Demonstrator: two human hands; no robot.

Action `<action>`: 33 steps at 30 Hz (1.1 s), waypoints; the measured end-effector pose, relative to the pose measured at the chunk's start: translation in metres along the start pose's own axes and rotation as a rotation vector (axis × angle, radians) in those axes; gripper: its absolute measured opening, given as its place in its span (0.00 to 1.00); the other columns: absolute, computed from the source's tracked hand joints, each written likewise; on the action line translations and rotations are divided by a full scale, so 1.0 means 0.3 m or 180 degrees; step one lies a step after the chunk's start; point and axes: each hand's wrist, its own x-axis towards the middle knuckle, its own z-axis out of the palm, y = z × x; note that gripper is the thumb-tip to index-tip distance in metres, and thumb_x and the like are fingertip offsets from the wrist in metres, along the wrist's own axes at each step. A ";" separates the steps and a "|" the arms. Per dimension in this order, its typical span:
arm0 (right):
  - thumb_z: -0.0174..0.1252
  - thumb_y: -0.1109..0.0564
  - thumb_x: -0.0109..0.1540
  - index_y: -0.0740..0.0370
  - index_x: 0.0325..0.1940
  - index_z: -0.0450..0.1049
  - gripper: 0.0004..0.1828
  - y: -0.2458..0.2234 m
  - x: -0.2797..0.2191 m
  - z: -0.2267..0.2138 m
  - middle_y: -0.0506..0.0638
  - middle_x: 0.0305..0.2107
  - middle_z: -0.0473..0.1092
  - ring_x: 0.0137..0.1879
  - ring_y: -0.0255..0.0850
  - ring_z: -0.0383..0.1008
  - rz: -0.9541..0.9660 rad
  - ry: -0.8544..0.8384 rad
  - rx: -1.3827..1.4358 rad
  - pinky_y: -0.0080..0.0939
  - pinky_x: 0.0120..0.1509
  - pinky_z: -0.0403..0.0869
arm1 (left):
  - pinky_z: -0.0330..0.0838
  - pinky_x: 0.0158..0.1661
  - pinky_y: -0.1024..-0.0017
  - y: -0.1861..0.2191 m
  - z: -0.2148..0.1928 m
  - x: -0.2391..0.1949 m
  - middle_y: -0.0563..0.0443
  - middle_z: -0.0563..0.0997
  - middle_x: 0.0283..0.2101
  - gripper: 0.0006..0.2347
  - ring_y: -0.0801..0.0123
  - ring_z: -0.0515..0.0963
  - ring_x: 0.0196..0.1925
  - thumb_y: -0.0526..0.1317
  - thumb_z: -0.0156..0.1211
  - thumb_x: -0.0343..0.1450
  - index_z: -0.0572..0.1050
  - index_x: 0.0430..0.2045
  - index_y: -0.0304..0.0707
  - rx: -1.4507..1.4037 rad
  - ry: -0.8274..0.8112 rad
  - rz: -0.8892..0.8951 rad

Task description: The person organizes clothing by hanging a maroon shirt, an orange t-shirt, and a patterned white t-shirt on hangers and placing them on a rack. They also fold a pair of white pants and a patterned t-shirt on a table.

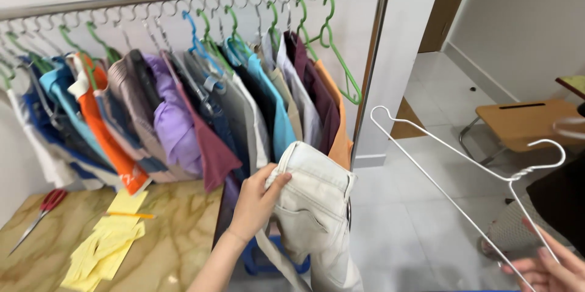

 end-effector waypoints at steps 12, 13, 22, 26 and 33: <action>0.49 0.51 0.65 0.29 0.79 0.62 0.36 -0.005 -0.255 0.339 0.80 0.25 0.82 0.27 0.67 0.84 0.1214 -0.1119 0.0074 0.59 0.32 0.79 | 0.71 0.44 0.77 0.026 -0.186 -0.222 0.65 0.85 0.57 0.17 0.76 0.80 0.38 0.49 0.61 0.72 0.79 0.55 0.53 0.0270 0.0241 0.0541; 0.49 0.52 0.65 0.29 0.79 0.63 0.36 -0.018 -0.256 0.367 0.83 0.25 0.82 0.26 0.68 0.82 0.1297 -0.1068 -0.0041 0.59 0.31 0.77 | 0.70 0.38 0.80 0.051 -0.211 -0.244 0.71 0.84 0.59 0.17 0.79 0.75 0.25 0.49 0.60 0.72 0.77 0.58 0.61 0.0372 0.0197 0.0521; 0.48 0.46 0.65 0.39 0.78 0.57 0.34 -0.089 -0.259 0.647 0.87 0.24 0.86 0.24 0.59 0.79 0.0756 -0.2181 -0.0109 0.52 0.28 0.75 | 0.48 0.23 0.72 0.103 -0.216 -0.398 0.62 0.54 0.10 0.47 0.75 0.50 0.16 0.53 0.72 0.65 0.47 0.78 0.51 0.0159 -0.0103 0.0270; 0.49 0.45 0.68 0.42 0.78 0.51 0.33 -0.114 -0.213 0.757 0.77 0.27 0.85 0.20 0.53 0.75 0.0118 -0.3028 0.0050 0.48 0.26 0.78 | 0.57 0.25 0.76 0.104 -0.226 -0.466 0.66 0.66 0.09 0.52 0.77 0.54 0.17 0.53 0.73 0.64 0.40 0.78 0.38 0.0095 0.1150 0.0328; 0.51 0.49 0.66 0.48 0.74 0.64 0.30 -0.227 -0.125 0.809 0.74 0.25 0.89 0.18 0.55 0.76 0.0087 -0.3249 -0.0718 0.53 0.22 0.84 | 0.57 0.67 0.35 0.219 -0.334 -0.495 0.31 0.61 0.66 0.38 0.39 0.64 0.67 0.75 0.48 0.70 0.66 0.64 0.44 0.3718 0.1729 0.0895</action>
